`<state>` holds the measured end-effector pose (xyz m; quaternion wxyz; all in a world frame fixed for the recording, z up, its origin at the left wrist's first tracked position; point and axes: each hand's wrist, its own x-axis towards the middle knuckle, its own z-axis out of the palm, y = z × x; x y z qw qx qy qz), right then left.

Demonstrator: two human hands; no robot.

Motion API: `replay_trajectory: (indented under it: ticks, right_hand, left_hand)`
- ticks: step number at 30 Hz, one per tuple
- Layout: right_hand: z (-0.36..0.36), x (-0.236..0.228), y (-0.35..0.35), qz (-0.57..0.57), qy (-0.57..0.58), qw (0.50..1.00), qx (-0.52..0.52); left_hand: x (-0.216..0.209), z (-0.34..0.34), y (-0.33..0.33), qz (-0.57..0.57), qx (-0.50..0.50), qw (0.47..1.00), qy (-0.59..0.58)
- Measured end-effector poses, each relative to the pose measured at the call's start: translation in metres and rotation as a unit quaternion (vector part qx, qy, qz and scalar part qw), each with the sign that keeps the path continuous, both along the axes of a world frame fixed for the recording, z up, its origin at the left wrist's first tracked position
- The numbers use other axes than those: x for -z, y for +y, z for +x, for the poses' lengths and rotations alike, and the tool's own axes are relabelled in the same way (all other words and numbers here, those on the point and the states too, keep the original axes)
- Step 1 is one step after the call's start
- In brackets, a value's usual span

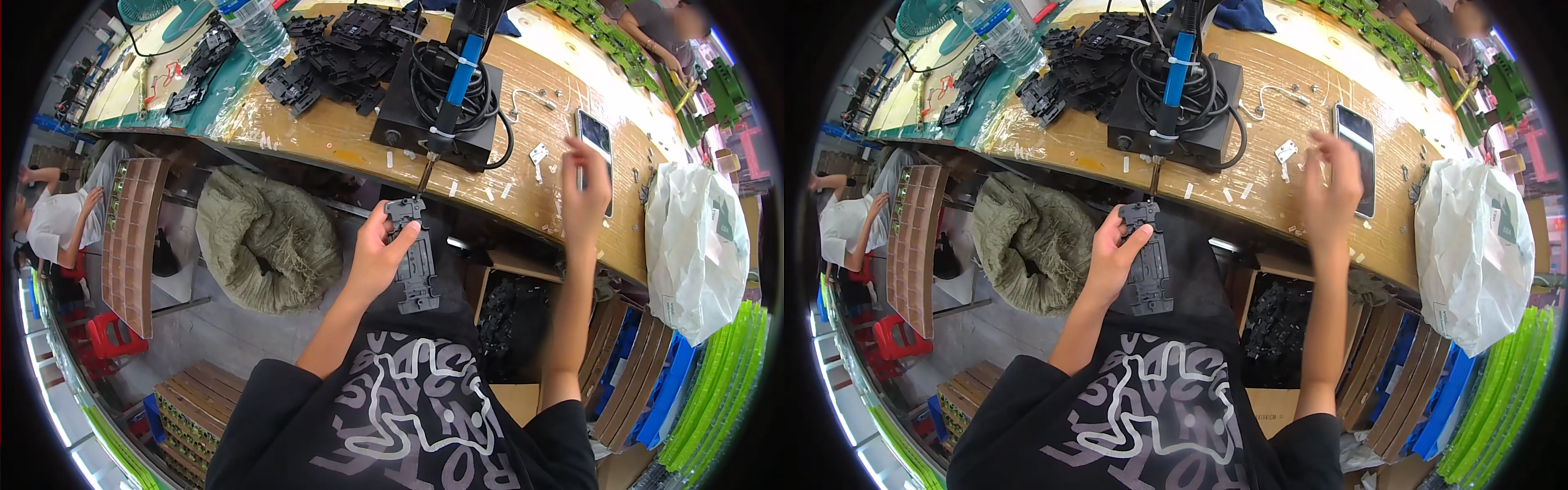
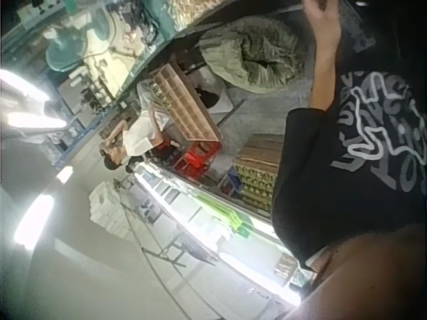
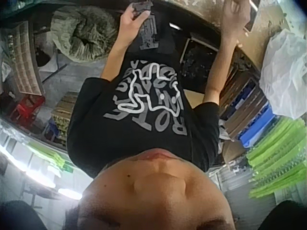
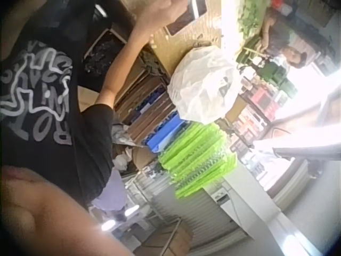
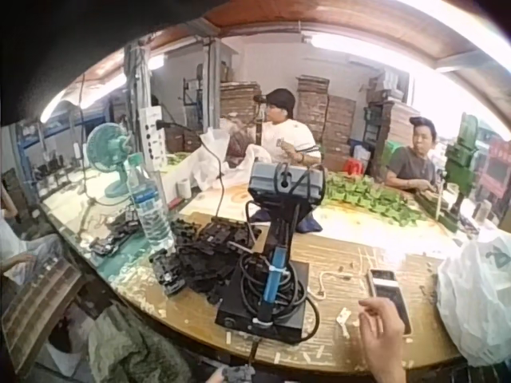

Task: The person assembles small black plastic electronic components at a workbench. They repeatedly pick up parts from a large sack, insert small metal pins into the plastic housings, and place the finished units onto the table. The process involves handling multiple identical components one by one.

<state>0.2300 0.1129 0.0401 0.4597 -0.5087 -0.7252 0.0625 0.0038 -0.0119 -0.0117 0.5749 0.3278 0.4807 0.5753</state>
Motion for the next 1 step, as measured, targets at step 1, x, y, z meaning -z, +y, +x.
replay_trajectory:
  ticks: [1]
  right_hand:
    - [0.0013, 0.0007, -0.0004, -0.001, 0.0, 1.0, 0.003]
  left_hand:
    - [-0.0002, -0.0006, -0.0002, -0.004, 0.01, 1.0, -0.002]
